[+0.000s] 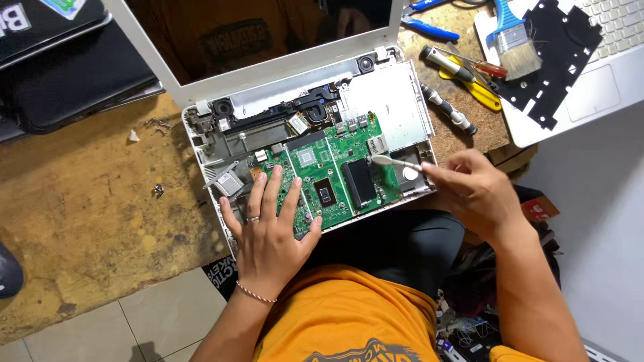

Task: The person removes screws from a laptop motherboard using a screwdriver, then lifts the motherboard out of the laptop chassis. They use tweezers to adjust a small component on the board before placing it back into the chassis and reconnecting a ribbon cable.

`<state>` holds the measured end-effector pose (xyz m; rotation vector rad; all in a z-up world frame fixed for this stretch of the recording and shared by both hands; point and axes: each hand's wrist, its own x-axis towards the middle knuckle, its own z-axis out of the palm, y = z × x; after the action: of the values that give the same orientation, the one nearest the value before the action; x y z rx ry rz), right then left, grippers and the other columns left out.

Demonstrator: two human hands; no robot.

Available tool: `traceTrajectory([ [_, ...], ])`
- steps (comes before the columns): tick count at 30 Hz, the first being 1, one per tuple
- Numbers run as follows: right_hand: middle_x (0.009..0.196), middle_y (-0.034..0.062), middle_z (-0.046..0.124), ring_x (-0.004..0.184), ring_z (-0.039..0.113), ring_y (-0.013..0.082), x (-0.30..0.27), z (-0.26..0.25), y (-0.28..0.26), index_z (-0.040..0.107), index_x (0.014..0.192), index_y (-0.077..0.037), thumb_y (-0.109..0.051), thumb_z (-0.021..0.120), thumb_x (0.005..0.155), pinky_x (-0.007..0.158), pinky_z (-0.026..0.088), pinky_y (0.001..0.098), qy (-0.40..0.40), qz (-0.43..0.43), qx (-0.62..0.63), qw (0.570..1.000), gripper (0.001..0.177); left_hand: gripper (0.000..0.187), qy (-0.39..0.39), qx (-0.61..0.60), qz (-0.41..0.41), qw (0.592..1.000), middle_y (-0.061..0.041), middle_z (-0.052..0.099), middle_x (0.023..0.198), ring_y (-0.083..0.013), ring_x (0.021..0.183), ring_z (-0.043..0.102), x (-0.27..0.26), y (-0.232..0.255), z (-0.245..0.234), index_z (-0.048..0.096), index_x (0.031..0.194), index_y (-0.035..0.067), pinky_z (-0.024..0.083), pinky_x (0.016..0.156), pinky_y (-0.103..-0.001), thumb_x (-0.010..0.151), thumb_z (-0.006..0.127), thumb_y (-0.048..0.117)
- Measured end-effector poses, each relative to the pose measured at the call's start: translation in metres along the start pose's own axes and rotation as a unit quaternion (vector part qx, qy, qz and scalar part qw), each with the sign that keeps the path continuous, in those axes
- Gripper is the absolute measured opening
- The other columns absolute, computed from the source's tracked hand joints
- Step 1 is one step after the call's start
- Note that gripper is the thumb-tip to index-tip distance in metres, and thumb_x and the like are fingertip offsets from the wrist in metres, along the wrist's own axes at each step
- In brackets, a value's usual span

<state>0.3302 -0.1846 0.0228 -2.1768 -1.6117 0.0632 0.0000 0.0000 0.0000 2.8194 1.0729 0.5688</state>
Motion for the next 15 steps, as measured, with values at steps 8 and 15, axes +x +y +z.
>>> traceTrajectory([
  [8, 0.109, 0.0047, 0.068, 0.089, 0.077, 0.0262, -0.016, 0.007, 0.008, 0.084, 0.123, -0.035, -0.015, 0.08, 0.095, 0.076, 0.063, 0.0421, -0.028, 0.02, -0.06, 0.998, 0.034, 0.066, -0.008, 0.007, 0.008, 1.0, -0.012, 0.052, 0.169, -0.0313, 0.158, 0.041, 0.003, 0.001, -0.003, 0.064, 0.153, 0.023, 0.01, 0.121, -0.076, 0.096, 0.064, 0.057],
  [15, 0.111, 0.0017, 0.062, 0.082, 0.064, 0.0209, -0.016, -0.008, 0.041, 0.077, 0.139, -0.043, -0.015, 0.083, 0.096, 0.069, 0.053, 0.0396, -0.11, 0.013, -0.044, 0.993, 0.051, 0.072, -0.03, -0.014, -0.003, 0.999, -0.009, 0.052, 0.169, -0.0298, 0.157, 0.044, 0.006, 0.002, -0.013, 0.066, 0.154, 0.023, 0.014, 0.126, -0.073, 0.094, 0.074, 0.062],
])
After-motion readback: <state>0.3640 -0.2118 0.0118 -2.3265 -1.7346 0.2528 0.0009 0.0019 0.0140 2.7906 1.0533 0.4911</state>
